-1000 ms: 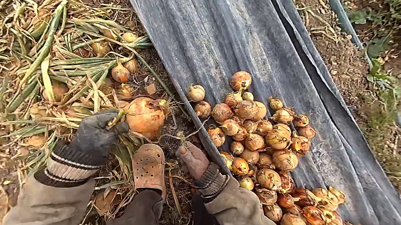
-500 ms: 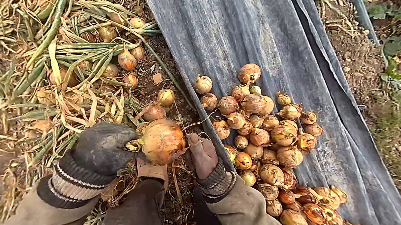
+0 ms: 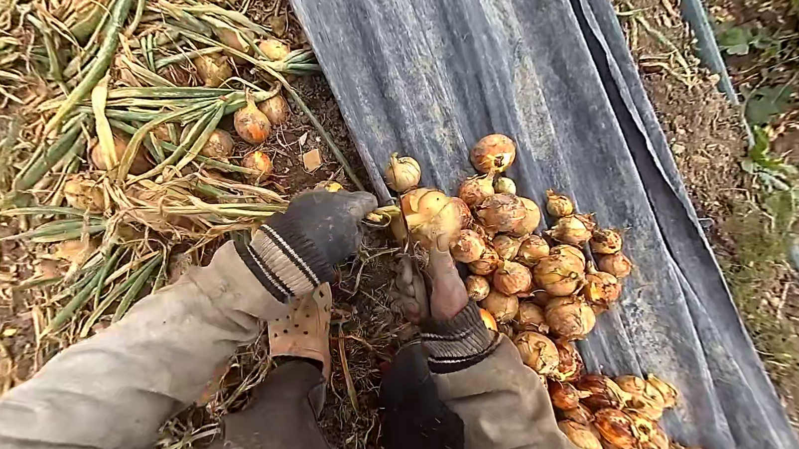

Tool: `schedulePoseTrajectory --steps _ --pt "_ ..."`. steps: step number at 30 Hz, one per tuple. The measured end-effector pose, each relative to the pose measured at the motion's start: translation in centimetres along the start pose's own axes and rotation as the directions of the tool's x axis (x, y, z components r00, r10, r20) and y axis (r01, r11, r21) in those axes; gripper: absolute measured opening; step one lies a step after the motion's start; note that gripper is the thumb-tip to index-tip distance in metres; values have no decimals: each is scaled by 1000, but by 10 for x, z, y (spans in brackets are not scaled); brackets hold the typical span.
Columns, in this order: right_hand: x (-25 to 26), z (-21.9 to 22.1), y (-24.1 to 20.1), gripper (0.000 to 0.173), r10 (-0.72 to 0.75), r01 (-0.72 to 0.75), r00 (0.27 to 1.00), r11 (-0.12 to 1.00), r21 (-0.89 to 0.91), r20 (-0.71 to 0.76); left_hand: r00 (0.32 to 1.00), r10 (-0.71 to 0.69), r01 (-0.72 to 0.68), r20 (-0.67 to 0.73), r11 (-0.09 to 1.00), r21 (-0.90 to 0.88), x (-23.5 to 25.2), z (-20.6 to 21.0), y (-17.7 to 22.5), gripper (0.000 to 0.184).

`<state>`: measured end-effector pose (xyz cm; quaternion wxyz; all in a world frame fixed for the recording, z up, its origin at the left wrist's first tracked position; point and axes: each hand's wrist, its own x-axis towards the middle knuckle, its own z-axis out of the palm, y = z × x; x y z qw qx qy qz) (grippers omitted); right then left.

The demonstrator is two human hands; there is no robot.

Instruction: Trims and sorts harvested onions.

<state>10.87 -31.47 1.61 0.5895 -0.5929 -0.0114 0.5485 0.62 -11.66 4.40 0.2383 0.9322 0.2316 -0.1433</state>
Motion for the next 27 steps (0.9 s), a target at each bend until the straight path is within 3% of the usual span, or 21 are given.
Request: schedulePoseTrajectory --steps 3,4,5,6,7,8,10,11,13,15,17,18,19,20,21,22,23,25,27 --pt "-5 -39 -68 66 -415 414 910 910 -16 -5 974 -155 171 -166 981 88 -20 -15 -54 20" --pt "-6 -53 -88 68 -475 475 880 880 -35 -11 957 -176 213 -232 966 149 -45 -27 -54 16" --pt "-11 -65 -101 69 -489 485 871 871 -83 -39 936 -295 330 -190 925 187 -70 -51 -26 24" --pt "-16 -73 -105 70 -462 450 884 883 -131 -73 762 -641 618 86 761 196 -75 -92 32 27" --pt "-17 -77 -101 71 -430 410 895 898 -162 -121 674 -732 716 101 681 153 -80 -101 60 25" --pt "-14 -78 -91 71 -387 359 906 916 -177 -169 721 -692 686 44 721 100 -85 -89 65 24" --pt "-4 -75 -54 72 -268 237 944 957 -167 -194 940 -313 319 -137 947 29 -72 -18 22 27" --pt "-2 -66 -33 73 -199 172 961 974 -146 -194 980 -118 127 -160 991 47 -46 24 2 32" --pt "-10 -38 6 71 -43 18 987 987 -162 -156 995 -31 20 90 992 128 0 78 5 31" --pt "-25 -20 32 69 27 -38 998 979 -198 -60 964 -121 64 236 970 236 22 115 4 24" --pt "-41 -15 43 69 53 -48 998 967 -249 14 977 -174 146 122 967 211 17 123 -16 22" --pt "-45 -15 46 66 56 -44 998 964 -260 38 971 -213 190 108 964 187 9 106 -25 24" --pt "-46 -17 47 64 64 -46 996 958 -284 55 935 -285 254 213 954 161 1 76 -31 31" --pt "-46 -21 50 63 79 -55 995 950 -308 65 841 -358 335 405 933 130 -5 41 -37 43" --pt "-45 -25 51 61 100 -72 993 942 -328 69 921 -380 380 85 925 18 -17 63 -58 40" --pt "-43 -27 51 60 120 -89 990 933 -348 69 914 -398 399 -82 917 -15 -21 78 -76 48" --pt "-39 -27 50 59 140 -106 988 925 -365 68 888 -447 447 -107 894 -28 -26 82 -86 65" --pt "-29 -23 51 58 162 -122 984 912 -393 71 807 -590 590 -15 808 -17 -35 83 -84 90" --pt "-20 -17 54 58 182 -130 981 885 -447 75 752 -658 658 34 753 21 -46 86 -76 79"
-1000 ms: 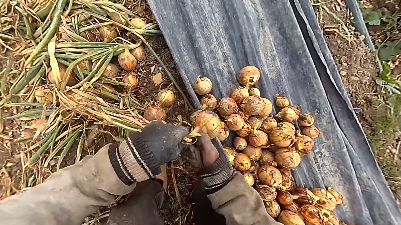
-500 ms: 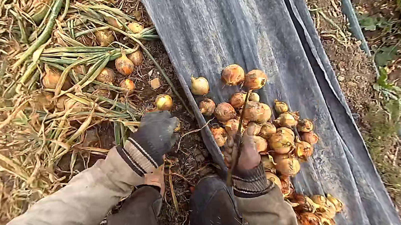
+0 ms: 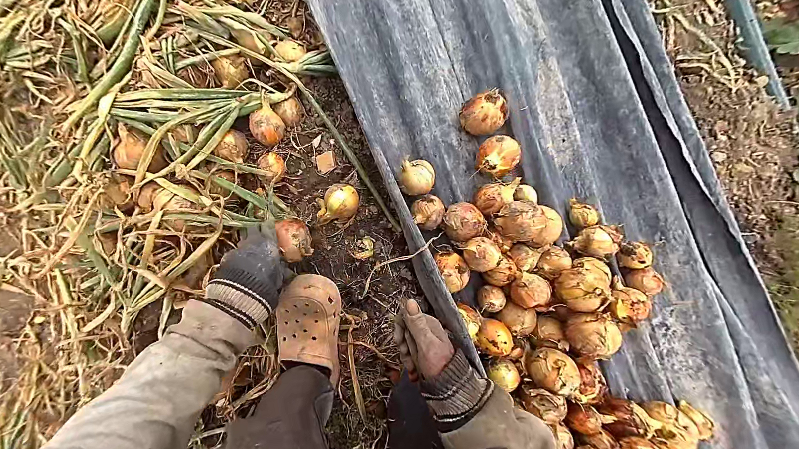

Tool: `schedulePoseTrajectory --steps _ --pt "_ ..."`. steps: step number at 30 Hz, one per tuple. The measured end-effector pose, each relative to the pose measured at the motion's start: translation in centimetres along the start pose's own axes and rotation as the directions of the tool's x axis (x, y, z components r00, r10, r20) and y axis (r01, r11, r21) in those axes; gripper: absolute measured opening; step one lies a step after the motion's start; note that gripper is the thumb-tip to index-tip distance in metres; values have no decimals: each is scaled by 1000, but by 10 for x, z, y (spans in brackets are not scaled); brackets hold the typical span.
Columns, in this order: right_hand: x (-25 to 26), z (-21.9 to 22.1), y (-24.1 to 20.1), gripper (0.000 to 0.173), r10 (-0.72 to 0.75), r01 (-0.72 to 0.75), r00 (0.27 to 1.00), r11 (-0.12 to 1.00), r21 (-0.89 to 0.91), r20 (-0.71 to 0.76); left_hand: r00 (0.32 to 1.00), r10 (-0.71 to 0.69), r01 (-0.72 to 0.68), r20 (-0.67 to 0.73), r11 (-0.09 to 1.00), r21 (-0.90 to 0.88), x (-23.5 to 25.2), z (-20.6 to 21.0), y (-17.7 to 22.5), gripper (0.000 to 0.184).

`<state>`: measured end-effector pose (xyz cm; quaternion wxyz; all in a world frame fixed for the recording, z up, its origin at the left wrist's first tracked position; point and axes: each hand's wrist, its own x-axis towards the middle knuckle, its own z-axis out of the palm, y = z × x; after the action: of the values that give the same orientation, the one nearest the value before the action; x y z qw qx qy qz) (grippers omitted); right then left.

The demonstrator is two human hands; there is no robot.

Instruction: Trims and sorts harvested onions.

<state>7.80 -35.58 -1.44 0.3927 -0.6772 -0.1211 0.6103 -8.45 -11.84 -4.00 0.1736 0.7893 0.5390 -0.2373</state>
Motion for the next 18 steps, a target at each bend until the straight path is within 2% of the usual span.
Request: schedulePoseTrajectory --steps 2,3,4,5,7,8,9,11,13,15,17,18 --pt "8 8 -4 58 40 -38 999 994 -102 20 993 -52 46 108 998 53 -15 -12 2 53" --pt "11 11 -5 57 67 -62 997 986 -154 30 975 -75 63 210 996 61 -20 -26 5 44" --pt "14 14 -5 56 100 -91 994 977 -191 40 964 -72 61 256 997 51 -23 -30 1 39" --pt "18 17 -4 55 127 -115 991 970 -215 43 980 -23 22 199 1000 4 -24 -22 -14 36" --pt "26 24 -2 55 186 -170 982 956 -237 45 993 112 -115 -28 976 -186 -23 4 -52 34" --pt "30 27 -1 54 214 -197 976 952 -235 48 986 141 -162 -87 928 -334 -27 6 -60 31" --pt "34 30 -1 53 238 -221 970 950 -223 56 992 105 -124 -67 866 -484 -36 -2 -57 26" --pt "38 36 -5 51 234 -209 964 962 -178 128 988 13 97 154 722 -686 -63 -40 -37 16" --pt "38 39 -6 50 58 -56 966 998 -13 253 971 208 -217 -122 537 -815 -80 -27 -51 13" --pt "36 43 -10 61 -229 177 931 964 198 284 988 152 -74 -2 473 -878 -106 -50 -34 13" --pt "26 46 -26 61 -432 380 888 881 282 154 888 445 -296 -116 360 -885 -102 -34 -57 16" --pt "19 43 -36 65 -497 457 859 853 253 122 840 527 -334 -129 316 -888 -100 -30 -62 21"
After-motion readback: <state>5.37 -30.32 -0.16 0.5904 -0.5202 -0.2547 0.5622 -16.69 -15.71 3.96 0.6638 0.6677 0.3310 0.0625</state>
